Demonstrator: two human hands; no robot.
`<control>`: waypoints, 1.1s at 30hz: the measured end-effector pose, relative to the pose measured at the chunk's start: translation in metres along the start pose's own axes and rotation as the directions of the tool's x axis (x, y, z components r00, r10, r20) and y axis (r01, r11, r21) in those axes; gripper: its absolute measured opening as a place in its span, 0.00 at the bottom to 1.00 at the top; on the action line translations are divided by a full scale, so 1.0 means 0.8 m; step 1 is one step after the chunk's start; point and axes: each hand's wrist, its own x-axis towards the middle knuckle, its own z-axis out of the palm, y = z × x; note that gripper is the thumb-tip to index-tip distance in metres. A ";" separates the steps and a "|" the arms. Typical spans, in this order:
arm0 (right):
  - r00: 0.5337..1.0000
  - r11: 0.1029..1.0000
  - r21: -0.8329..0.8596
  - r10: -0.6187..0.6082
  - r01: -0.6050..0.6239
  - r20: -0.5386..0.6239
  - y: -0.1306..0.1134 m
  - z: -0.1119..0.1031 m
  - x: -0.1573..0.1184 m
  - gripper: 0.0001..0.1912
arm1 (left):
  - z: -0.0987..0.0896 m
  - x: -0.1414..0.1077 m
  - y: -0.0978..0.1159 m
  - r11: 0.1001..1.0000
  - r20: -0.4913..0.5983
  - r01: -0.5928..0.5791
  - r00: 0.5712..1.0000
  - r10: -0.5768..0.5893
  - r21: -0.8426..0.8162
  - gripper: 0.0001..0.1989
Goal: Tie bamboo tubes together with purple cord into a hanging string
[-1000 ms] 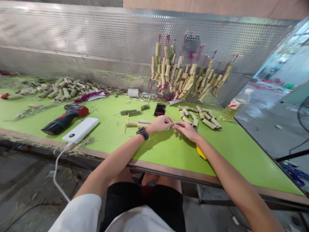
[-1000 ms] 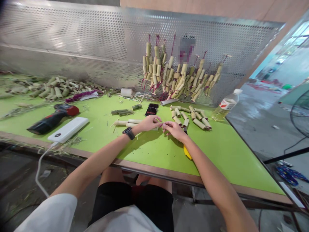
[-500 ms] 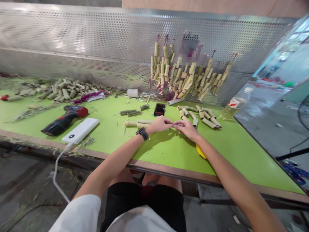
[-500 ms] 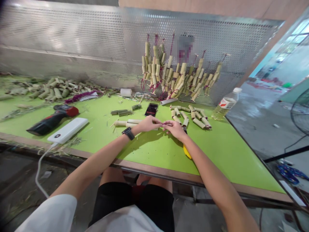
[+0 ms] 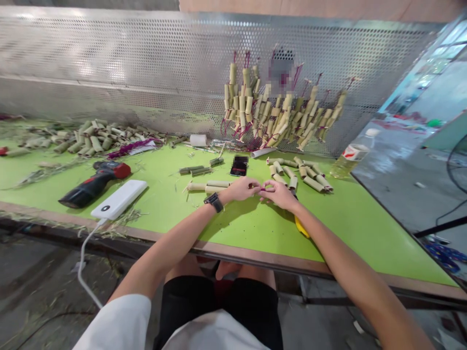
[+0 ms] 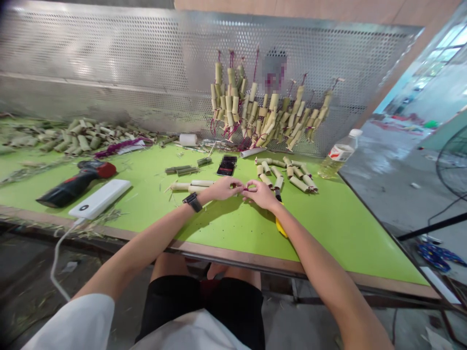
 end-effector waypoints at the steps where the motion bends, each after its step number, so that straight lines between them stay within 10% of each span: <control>1: 1.000 1.000 0.006 0.008 -0.008 0.006 -0.002 -0.001 -0.001 0.15 | 0.001 0.000 0.000 1.000 0.004 -0.015 1.000 0.015 0.025 0.16; 7: 0.993 0.988 0.105 0.112 -0.114 0.022 -0.017 -0.003 -0.006 0.02 | -0.001 -0.002 0.006 0.998 0.027 -0.021 0.999 0.020 0.050 0.16; 22: 0.985 0.979 0.118 0.156 -0.164 0.077 -0.026 0.004 -0.012 0.07 | -0.011 -0.003 0.007 0.991 0.083 -0.029 0.996 0.040 -0.133 0.18; 33: 0.995 0.996 -0.008 -0.091 0.091 -0.046 -0.001 0.001 -0.003 0.13 | -0.008 0.000 0.007 0.996 0.045 0.063 0.997 -0.060 -0.058 0.19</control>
